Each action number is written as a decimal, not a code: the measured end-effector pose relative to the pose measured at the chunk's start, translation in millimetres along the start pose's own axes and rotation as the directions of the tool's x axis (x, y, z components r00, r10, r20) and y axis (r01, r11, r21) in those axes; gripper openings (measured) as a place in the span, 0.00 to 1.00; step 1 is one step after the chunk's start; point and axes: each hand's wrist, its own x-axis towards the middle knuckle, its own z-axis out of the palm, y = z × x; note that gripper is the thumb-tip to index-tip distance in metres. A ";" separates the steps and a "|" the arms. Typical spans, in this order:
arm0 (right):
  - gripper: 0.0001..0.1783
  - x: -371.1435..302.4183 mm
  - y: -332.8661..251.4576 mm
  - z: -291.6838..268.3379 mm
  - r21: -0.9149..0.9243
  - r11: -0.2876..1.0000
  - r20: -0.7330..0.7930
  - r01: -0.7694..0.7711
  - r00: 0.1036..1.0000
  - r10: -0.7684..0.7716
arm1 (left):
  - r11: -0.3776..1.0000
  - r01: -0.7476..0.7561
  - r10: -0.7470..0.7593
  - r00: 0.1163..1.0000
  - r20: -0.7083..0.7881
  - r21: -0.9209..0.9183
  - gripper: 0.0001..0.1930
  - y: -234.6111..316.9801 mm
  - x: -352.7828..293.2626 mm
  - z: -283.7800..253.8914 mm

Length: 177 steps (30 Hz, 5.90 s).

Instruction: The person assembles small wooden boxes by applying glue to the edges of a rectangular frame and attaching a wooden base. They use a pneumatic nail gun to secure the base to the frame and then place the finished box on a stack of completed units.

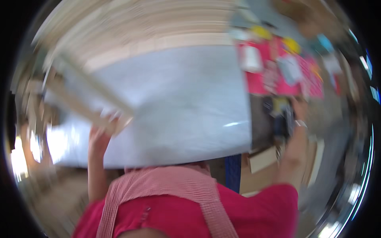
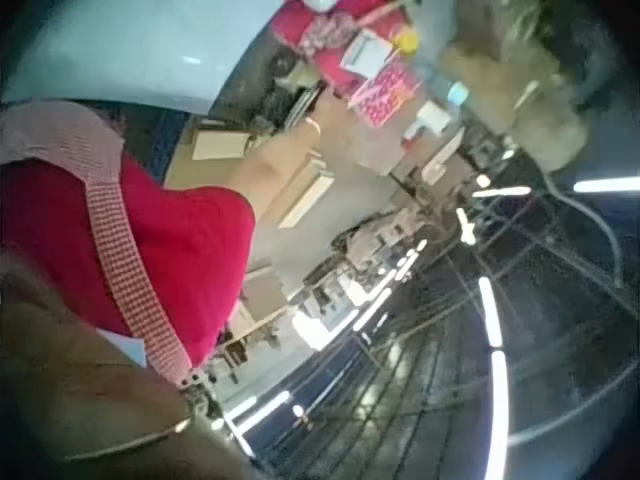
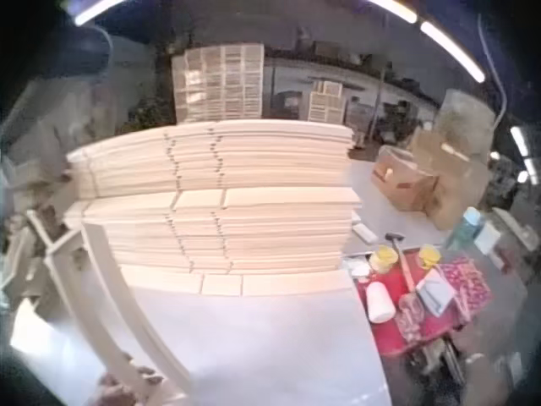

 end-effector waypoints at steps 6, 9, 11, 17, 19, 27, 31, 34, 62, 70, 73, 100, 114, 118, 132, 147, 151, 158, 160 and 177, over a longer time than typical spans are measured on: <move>0.20 37.2 64.6 -9.1 -0.650 0.740 0.080 0.175 0.984 -0.162 | 0.989 -0.144 0.144 0.990 -0.005 0.016 0.41 7.0 -7.8 28.6; 0.17 40.4 91.2 5.5 -0.676 0.724 -0.170 0.139 0.926 -0.337 | 0.979 -0.203 0.203 0.979 0.034 -0.027 0.41 6.7 -11.0 30.3; 0.16 40.9 120.1 -38.0 -0.454 0.890 -0.305 0.040 0.932 -0.197 | 0.970 -0.222 0.231 0.969 0.092 -0.102 0.41 0.6 -10.4 24.4; 0.20 -57.2 -37.0 -12.5 0.287 0.942 -0.312 0.176 0.947 -0.082 | 0.950 -0.306 0.310 0.948 0.073 -0.067 0.40 3.4 -27.6 46.8; 0.25 -138.5 -111.2 -5.2 0.298 0.881 -0.163 0.367 0.929 -0.332 | 0.940 -0.338 0.342 0.936 0.081 -0.054 0.38 2.0 -26.1 49.5; 0.29 -367.1 -354.0 74.9 0.133 0.532 0.233 0.836 0.496 -0.837 | 0.930 -0.366 0.362 0.929 0.075 0.038 0.38 4.3 -25.7 70.4; 0.25 -369.5 -392.6 78.0 0.029 0.407 0.294 0.913 0.382 -0.876 | 0.925 -0.379 0.375 0.924 0.081 0.038 0.39 12.5 -35.0 75.5; 0.22 -369.8 -409.0 72.2 -0.013 0.325 0.356 0.946 0.308 -0.882 | 0.920 -0.387 0.382 0.921 0.077 0.063 0.38 15.3 -40.2 75.2; 0.14 -370.4 -432.4 86.1 0.121 0.433 0.614 0.893 0.276 -0.740 | 0.854 -0.501 0.478 0.862 0.171 0.138 0.40 8.6 -35.1 57.0; 0.13 -378.2 -423.0 104.9 0.098 0.537 0.666 0.838 0.346 -0.661 | 0.869 -0.406 0.399 0.913 0.086 0.284 0.37 5.5 -44.4 64.1; 0.11 -385.9 -410.4 124.8 0.039 0.487 0.522 0.872 0.398 -0.755 | 0.890 -0.372 0.390 0.921 -0.018 0.262 0.37 -2.7 -41.4 62.8; 0.24 -321.8 -150.7 -0.4 -0.076 0.925 0.152 0.373 0.921 -0.359 | 0.997 0.036 -0.047 0.984 -0.172 -0.066 0.23 -35.1 -47.1 24.5; 0.32 -87.1 -64.6 -44.8 -0.203 0.972 -0.338 -0.114 0.940 0.040 | 0.936 0.276 -0.344 0.847 -0.404 -0.218 0.27 -58.5 -78.6 89.4; 0.30 -29.6 -70.1 -40.5 -0.209 0.924 -0.342 -0.319 0.909 0.237 | 0.941 0.236 -0.324 0.831 -0.452 -0.241 0.25 -62.7 -71.7 104.7; 0.18 -21.5 -181.4 49.4 0.117 0.766 -0.343 0.633 0.749 -0.567 | 0.891 0.380 -0.449 0.825 -0.344 -0.249 0.28 -67.8 -44.5 138.4; 0.15 -290.4 -311.7 166.2 0.559 0.448 0.114 0.698 0.470 -0.875 | -0.238 -0.340 0.437 0.799 0.413 0.910 0.22 -79.2 5.5 138.1; 0.14 -289.0 -318.0 177.6 0.559 0.440 0.129 0.703 0.450 -0.883 | -0.232 -0.314 0.362 0.851 0.381 0.921 0.19 -89.4 8.7 137.9; 0.14 -300.8 -323.2 180.4 0.518 0.475 0.094 0.712 0.504 -0.858 | -0.247 -0.291 0.427 0.824 0.373 0.924 0.18 -96.7 6.3 143.7; 0.12 -297.3 -319.7 183.4 0.544 0.450 0.085 0.708 0.488 -0.869 | -0.247 -0.259 0.445 0.826 0.347 0.934 0.18 -98.2 2.6 147.6; 0.13 -261.4 -345.1 183.5 0.496 0.868 0.701 0.026 0.577 -0.418 | -0.443 -0.534 0.001 0.803 0.596 0.720 0.48 -46.9 37.6 127.8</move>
